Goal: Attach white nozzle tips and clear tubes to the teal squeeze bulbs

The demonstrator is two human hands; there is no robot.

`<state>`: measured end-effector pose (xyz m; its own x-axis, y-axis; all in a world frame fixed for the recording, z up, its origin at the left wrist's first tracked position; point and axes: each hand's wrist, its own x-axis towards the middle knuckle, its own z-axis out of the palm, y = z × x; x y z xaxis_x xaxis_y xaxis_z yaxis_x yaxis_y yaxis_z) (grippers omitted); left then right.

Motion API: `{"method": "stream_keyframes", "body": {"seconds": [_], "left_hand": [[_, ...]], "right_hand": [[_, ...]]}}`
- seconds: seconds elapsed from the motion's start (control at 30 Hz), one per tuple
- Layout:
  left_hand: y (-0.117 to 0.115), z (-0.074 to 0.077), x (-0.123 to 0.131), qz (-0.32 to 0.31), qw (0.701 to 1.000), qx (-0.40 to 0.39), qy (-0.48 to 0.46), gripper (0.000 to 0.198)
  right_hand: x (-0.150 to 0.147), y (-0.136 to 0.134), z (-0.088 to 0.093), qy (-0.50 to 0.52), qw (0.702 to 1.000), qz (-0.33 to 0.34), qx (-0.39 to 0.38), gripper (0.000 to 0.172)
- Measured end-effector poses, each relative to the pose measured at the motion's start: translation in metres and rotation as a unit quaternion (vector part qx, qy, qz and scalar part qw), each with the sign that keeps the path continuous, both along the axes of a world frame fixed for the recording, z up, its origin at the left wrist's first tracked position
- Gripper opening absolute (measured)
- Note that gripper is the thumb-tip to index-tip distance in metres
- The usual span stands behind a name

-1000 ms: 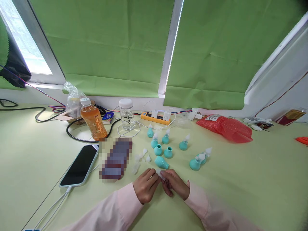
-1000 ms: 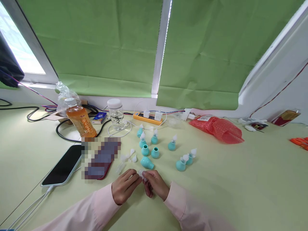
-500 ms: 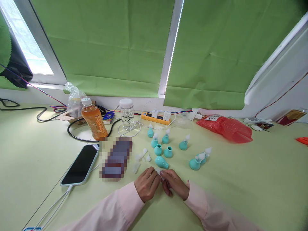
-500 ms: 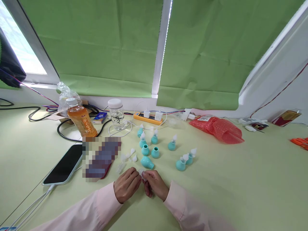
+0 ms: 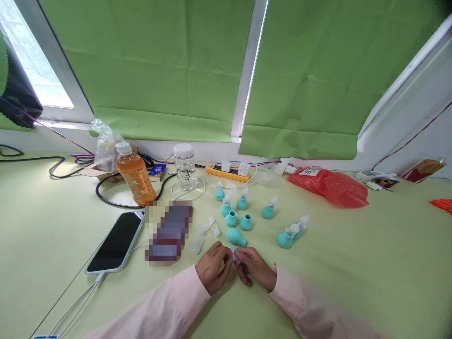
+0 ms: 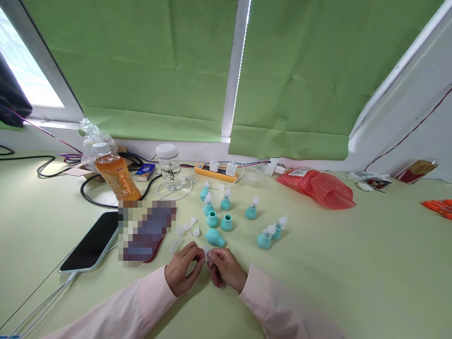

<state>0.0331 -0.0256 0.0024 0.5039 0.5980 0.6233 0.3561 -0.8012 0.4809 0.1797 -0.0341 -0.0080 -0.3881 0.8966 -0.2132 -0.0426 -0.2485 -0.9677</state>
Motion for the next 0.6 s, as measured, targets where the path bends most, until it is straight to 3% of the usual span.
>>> {"method": "stream_keyframes", "body": {"seconds": [0.17,0.23,0.4,0.6], "left_hand": [[-0.001,0.003,0.0,0.012,0.99,-0.139,-0.028,0.01],[-0.001,0.005,0.0,0.006,0.987,-0.16,-0.024,0.01],[0.001,0.005,-0.002,-0.011,0.998,-0.056,-0.004,0.011],[0.007,-0.005,-0.003,-0.032,0.999,-0.001,-0.022,0.021]], "right_hand": [[0.0,0.0,0.002,-0.006,1.0,0.006,-0.003,0.04],[0.0,0.0,0.002,-0.006,1.0,0.007,-0.003,0.04],[0.001,0.001,-0.002,0.011,1.0,0.001,-0.011,0.041],[0.0,0.0,-0.004,0.023,1.0,0.001,-0.008,0.043]]}}
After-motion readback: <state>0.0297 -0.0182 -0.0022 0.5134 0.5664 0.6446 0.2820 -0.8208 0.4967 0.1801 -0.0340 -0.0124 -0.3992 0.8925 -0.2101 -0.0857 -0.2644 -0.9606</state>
